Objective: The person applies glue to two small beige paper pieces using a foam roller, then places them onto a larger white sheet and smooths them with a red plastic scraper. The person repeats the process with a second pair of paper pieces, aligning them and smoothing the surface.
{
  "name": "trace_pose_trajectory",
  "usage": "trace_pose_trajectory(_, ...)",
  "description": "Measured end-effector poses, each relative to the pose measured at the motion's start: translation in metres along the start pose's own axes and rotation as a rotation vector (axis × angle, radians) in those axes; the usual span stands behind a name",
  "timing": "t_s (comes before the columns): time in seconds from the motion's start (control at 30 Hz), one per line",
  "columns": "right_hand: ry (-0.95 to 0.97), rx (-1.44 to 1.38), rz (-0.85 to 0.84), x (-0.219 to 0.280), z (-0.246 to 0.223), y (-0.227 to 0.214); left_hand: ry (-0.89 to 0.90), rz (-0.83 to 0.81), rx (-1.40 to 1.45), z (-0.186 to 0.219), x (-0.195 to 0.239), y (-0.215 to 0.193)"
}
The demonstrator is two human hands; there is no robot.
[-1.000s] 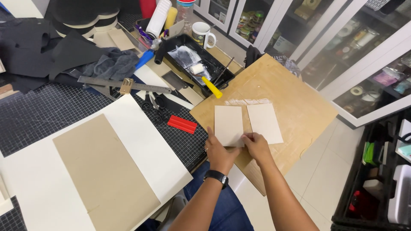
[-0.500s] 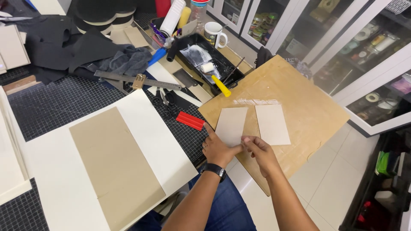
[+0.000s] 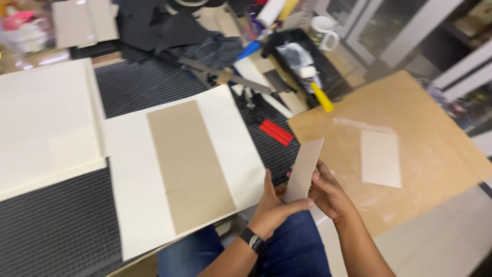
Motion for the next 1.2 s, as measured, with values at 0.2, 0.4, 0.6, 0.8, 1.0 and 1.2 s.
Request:
trace_pose_trajectory(0.2,0.070,0.088,-0.180,-0.029,0.027,0.076,0.067,0.120,0.114,-0.006,0.025,-0.064)
trace_pose_trajectory(0.4,0.094,0.299,-0.138,-0.072,0.038,0.124,0.248,0.073,0.007,-0.011,0.013,-0.121)
trace_pose_trajectory(0.6,0.046,1.129,0.202,-0.109,0.032,0.156,0.538,0.389,-0.627,0.047,-0.020,-0.210)
trace_pose_trajectory(0.8,-0.038,1.645,0.342,-0.161,0.074,0.149,0.855,0.760,-1.133,0.045,-0.117,-0.260)
trace_pose_trajectory(1.0,-0.088,1.807,0.366,-0.171,0.081,0.153,1.028,0.799,-1.194,0.044,-0.110,-0.257)
trace_pose_trajectory(1.2,-0.048,1.818,0.365,-0.173,0.082,0.152,1.005,0.846,-1.233,0.034,-0.120,-0.259)
Point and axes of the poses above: each hand's wrist, its own x-axis away from the middle knuckle, its own y-axis out of the palm, z = x × y, the point moved 7 cm from there along -x, towards the middle knuckle, and after that the axes turned 5 degrees about -z, right-handed, at the moved point
